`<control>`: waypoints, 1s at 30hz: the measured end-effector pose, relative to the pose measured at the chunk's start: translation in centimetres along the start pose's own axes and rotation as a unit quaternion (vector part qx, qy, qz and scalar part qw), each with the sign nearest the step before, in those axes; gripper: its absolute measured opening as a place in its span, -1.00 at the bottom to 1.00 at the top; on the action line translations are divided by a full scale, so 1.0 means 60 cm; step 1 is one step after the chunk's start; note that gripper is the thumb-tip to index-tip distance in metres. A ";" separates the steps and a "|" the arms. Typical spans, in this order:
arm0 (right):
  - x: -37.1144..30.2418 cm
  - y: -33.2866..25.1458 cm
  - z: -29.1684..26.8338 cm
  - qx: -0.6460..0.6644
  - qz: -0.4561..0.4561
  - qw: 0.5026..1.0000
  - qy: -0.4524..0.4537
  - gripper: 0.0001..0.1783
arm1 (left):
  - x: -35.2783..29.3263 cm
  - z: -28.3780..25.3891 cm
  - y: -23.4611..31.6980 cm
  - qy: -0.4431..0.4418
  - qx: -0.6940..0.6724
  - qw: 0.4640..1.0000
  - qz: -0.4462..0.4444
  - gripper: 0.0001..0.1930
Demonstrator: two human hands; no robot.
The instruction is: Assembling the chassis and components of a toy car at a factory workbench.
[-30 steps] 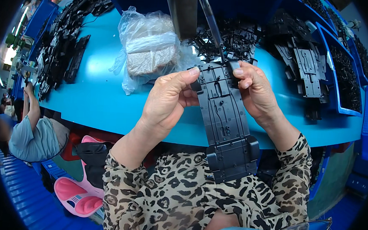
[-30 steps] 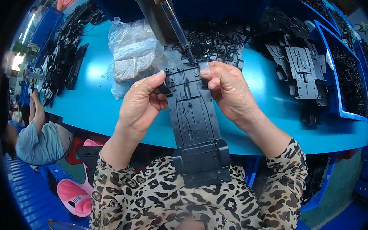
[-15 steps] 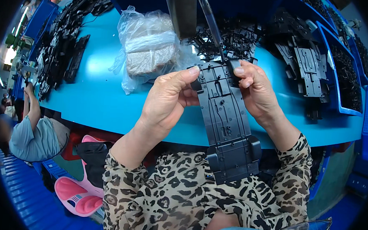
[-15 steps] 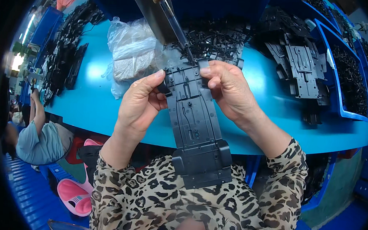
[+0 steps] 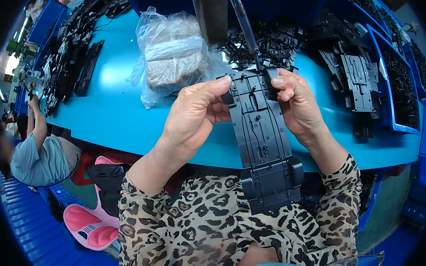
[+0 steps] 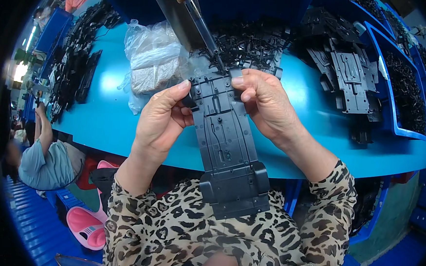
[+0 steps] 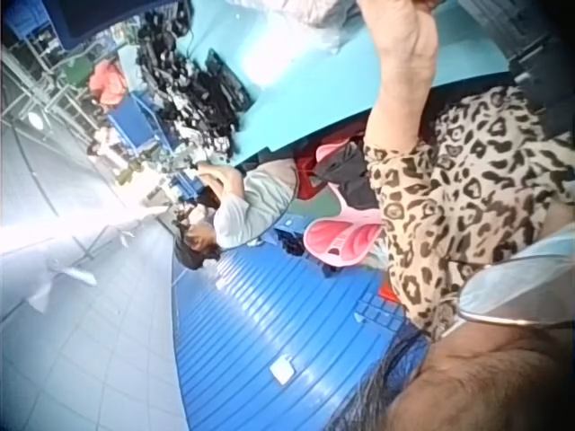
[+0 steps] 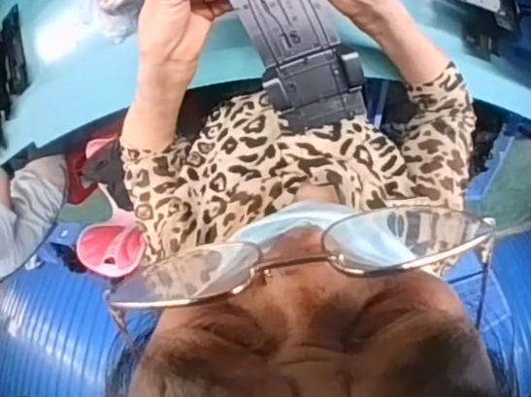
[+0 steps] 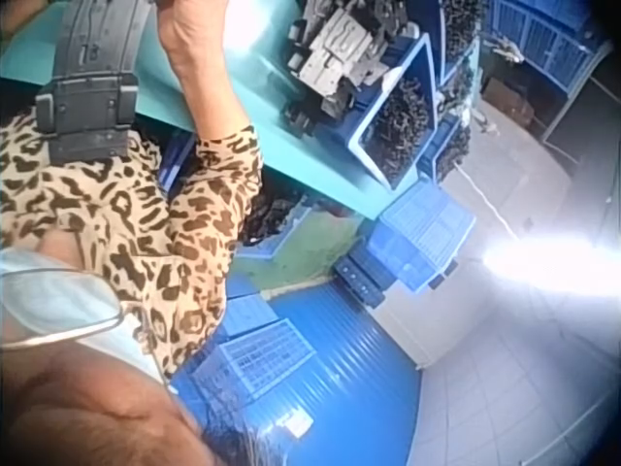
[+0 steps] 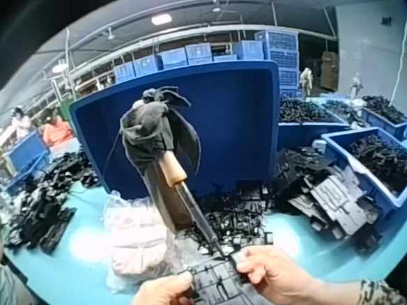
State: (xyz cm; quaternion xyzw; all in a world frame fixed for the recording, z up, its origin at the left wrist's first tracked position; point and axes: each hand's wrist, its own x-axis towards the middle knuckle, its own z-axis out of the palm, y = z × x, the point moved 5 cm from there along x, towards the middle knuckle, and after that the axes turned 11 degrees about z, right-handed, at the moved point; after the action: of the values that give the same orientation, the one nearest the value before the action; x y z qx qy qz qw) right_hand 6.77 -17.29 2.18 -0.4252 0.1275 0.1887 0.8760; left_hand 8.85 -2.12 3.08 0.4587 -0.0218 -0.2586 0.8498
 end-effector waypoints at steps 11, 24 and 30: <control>-0.003 0.000 0.000 0.005 -0.001 1.000 0.012 -0.87 | -0.002 0.006 0.001 -0.005 0.011 1.000 0.005 -0.79; -0.004 0.000 -0.003 0.003 0.003 1.000 -0.012 -0.84 | -0.005 0.008 0.002 -0.001 0.039 0.999 0.027 -0.78; -0.004 -0.003 -0.002 0.000 0.002 1.000 -0.016 -0.86 | -0.006 0.008 0.006 -0.003 0.043 0.999 0.029 -0.76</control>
State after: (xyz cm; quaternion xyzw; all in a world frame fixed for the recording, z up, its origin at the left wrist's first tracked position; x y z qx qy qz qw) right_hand 6.64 -17.54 2.35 -0.4220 0.1140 0.1971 0.8775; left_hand 8.56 -2.20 3.71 0.4934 -0.0487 -0.2341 0.8363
